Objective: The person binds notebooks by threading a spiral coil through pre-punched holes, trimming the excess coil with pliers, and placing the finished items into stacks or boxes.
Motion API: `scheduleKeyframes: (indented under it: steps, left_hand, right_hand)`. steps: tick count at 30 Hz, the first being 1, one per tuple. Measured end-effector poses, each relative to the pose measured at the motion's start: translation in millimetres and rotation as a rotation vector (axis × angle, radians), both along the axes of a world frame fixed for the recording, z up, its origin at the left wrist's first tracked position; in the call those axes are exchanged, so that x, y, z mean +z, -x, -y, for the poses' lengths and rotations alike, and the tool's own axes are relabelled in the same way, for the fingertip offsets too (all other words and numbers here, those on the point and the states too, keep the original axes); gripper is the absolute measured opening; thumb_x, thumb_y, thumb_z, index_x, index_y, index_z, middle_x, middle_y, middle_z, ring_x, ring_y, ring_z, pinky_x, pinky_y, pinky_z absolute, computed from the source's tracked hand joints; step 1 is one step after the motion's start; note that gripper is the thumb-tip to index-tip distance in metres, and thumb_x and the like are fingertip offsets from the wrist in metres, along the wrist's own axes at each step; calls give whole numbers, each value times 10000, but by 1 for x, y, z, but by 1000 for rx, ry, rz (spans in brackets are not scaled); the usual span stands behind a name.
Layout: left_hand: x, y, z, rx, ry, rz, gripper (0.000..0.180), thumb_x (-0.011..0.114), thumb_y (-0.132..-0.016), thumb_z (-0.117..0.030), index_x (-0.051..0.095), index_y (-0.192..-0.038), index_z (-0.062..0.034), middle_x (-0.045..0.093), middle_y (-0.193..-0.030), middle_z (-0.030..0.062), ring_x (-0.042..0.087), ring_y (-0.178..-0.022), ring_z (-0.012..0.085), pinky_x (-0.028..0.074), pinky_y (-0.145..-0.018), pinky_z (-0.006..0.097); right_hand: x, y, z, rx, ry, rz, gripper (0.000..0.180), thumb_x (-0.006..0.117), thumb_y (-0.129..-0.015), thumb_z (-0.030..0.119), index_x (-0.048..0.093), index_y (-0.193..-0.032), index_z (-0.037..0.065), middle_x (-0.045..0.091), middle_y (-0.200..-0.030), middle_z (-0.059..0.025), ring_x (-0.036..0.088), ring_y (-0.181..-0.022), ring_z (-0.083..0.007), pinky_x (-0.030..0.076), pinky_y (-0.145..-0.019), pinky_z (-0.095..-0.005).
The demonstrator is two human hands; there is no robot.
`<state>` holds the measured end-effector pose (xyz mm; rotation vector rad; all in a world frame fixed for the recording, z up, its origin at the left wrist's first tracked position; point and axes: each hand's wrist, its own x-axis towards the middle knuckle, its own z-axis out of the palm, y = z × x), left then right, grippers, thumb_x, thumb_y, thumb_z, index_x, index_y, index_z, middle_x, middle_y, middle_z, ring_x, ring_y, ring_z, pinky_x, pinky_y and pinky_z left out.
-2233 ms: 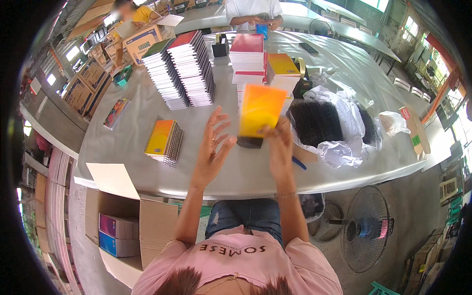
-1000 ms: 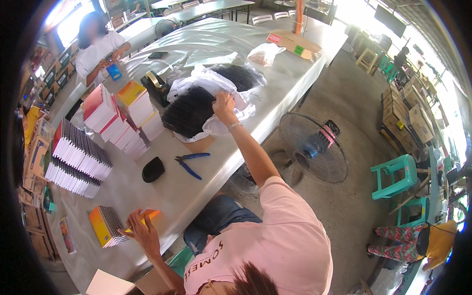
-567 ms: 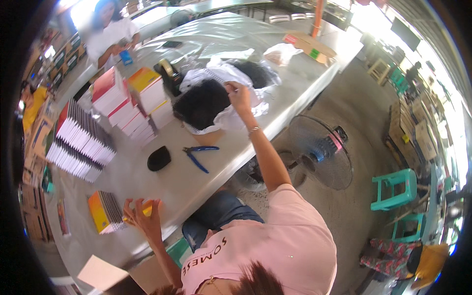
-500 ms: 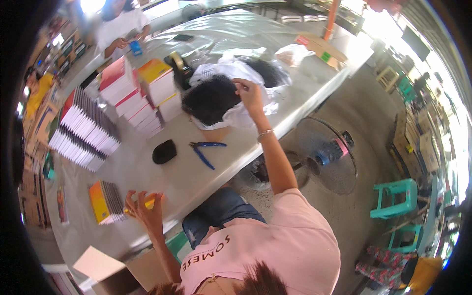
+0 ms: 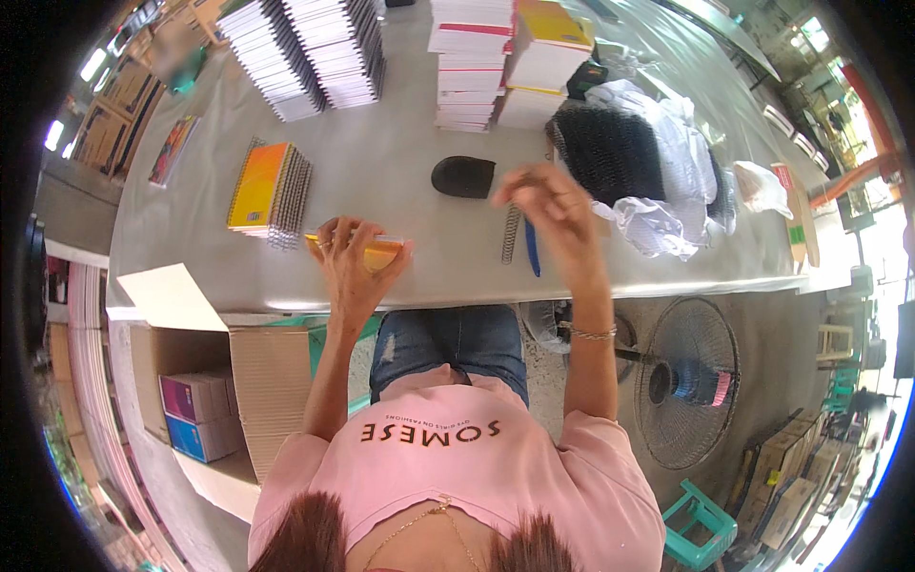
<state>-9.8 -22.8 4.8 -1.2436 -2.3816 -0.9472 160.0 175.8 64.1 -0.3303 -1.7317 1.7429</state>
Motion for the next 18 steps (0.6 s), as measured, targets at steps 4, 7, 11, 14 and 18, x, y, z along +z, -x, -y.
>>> scheduleKeyframes:
  steps: [4,7,11,14,18]
  left_hand:
    - [-1,1,1,0,-22,-18,318,827,-672,-320,632,-841,-134,572,-937,25,479,-1055,297,315,-942,497]
    - [-2,1,-2,-20,-38,8,309,826,-670,-317,631,-836,-143,564,-912,14,480,-1058,293,310,-937,500]
    - [-7,4,-3,-19,-30,12,319,819,-669,-339,630,-852,-159,559,-926,0,484,-1069,279,290,-940,537]
    - [-8,4,0,-13,-23,10,326,815,-668,-355,630,-860,-167,558,-936,-8,483,-1073,270,278,-942,558]
    - [-9,3,0,-15,-15,18,336,816,-661,-364,630,-862,-169,555,-938,-9,480,-1069,265,274,-941,566]
  right_hand:
    - [-13,36,35,94,-208,279,223,681,-874,68,602,-1076,20,681,-927,-80,659,-865,-173,505,-789,-281]
    - [-31,48,45,56,-387,323,216,688,-853,61,600,-1043,6,699,-913,-119,686,-860,-217,518,-764,-305]
    - [-36,53,51,76,-395,355,192,699,-840,64,610,-994,-7,702,-887,-135,691,-848,-233,517,-755,-317]
    - [-37,55,56,65,-401,348,189,706,-832,67,618,-984,-3,698,-876,-133,682,-822,-228,513,-744,-323]
    - [-37,55,61,42,-460,389,197,714,-823,74,628,-988,10,682,-845,-123,659,-780,-221,502,-716,-329]
